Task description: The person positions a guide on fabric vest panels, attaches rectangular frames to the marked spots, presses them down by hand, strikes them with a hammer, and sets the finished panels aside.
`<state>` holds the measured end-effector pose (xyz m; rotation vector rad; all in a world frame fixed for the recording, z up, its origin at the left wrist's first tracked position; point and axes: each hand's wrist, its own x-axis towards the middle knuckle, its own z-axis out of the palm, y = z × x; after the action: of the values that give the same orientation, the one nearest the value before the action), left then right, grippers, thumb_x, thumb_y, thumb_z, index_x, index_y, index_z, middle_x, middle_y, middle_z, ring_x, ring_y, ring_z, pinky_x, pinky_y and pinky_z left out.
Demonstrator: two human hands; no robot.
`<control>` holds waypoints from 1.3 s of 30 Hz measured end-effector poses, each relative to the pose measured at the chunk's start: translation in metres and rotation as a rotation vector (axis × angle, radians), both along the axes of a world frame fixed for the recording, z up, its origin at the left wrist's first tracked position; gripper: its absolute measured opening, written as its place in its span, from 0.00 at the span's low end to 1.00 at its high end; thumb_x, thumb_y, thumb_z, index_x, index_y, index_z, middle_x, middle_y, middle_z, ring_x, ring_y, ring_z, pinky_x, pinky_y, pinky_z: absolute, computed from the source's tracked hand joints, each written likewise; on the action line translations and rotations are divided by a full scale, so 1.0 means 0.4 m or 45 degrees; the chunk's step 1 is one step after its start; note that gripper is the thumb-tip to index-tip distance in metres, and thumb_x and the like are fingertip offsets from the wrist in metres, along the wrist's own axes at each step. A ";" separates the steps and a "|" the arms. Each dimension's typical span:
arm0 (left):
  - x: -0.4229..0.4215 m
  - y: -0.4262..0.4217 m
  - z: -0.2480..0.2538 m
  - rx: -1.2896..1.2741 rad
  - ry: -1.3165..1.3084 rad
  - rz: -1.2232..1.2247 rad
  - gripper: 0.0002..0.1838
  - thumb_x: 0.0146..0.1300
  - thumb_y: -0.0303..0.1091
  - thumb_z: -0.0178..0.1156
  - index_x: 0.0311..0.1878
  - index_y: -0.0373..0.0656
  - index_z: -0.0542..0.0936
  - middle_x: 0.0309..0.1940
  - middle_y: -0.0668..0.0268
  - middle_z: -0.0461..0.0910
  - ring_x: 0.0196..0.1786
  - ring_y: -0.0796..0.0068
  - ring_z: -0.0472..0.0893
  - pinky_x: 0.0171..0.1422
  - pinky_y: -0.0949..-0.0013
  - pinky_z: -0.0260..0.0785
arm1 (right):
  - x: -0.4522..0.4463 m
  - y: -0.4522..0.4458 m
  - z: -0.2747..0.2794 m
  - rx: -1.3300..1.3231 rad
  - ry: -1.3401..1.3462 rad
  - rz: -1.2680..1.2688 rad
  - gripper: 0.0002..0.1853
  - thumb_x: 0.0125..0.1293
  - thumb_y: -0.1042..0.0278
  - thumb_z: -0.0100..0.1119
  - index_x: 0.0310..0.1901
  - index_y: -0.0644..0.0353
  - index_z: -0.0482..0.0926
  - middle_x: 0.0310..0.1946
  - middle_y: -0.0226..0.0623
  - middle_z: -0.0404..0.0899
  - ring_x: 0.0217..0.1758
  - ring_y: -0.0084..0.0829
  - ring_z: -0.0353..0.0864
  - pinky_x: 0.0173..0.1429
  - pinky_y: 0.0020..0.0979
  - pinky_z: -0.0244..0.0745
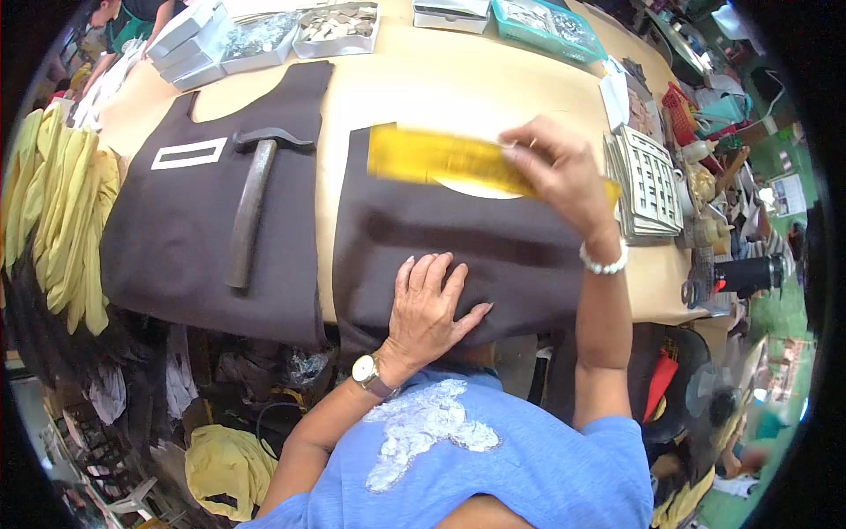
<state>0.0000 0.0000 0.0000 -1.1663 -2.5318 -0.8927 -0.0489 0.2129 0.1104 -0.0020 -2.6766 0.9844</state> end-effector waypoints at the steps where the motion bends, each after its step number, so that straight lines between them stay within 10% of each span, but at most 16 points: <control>1: -0.004 -0.003 0.006 -0.001 0.005 -0.010 0.29 0.48 0.49 0.70 0.48 0.39 0.77 0.50 0.55 0.72 0.55 0.57 0.71 0.63 0.51 0.59 | 0.022 -0.012 -0.022 0.020 -0.030 0.030 0.11 0.58 0.68 0.62 0.42 0.61 0.81 0.39 0.37 0.79 0.37 0.31 0.81 0.43 0.32 0.74; 11: -0.075 -0.055 0.051 -0.115 0.131 0.264 0.25 0.53 0.38 0.66 0.51 0.35 0.75 0.53 0.49 0.72 0.56 0.50 0.71 0.61 0.53 0.62 | 0.294 0.008 -0.246 0.254 0.093 -0.892 0.20 0.59 0.71 0.62 0.53 0.66 0.74 0.50 0.47 0.74 0.54 0.46 0.74 0.59 0.39 0.67; 39: -0.152 -0.077 0.032 -0.208 0.080 0.425 0.31 0.57 0.37 0.64 0.62 0.36 0.68 0.54 0.49 0.74 0.60 0.51 0.71 0.67 0.49 0.57 | 0.279 0.024 -0.256 0.011 0.106 -0.979 0.19 0.60 0.73 0.60 0.53 0.68 0.75 0.47 0.46 0.79 0.52 0.40 0.77 0.60 0.38 0.69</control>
<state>-0.0608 -0.0309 0.0128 -0.7602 -2.6769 -0.5682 0.0627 0.2223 0.0081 -0.8881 -2.2715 0.6859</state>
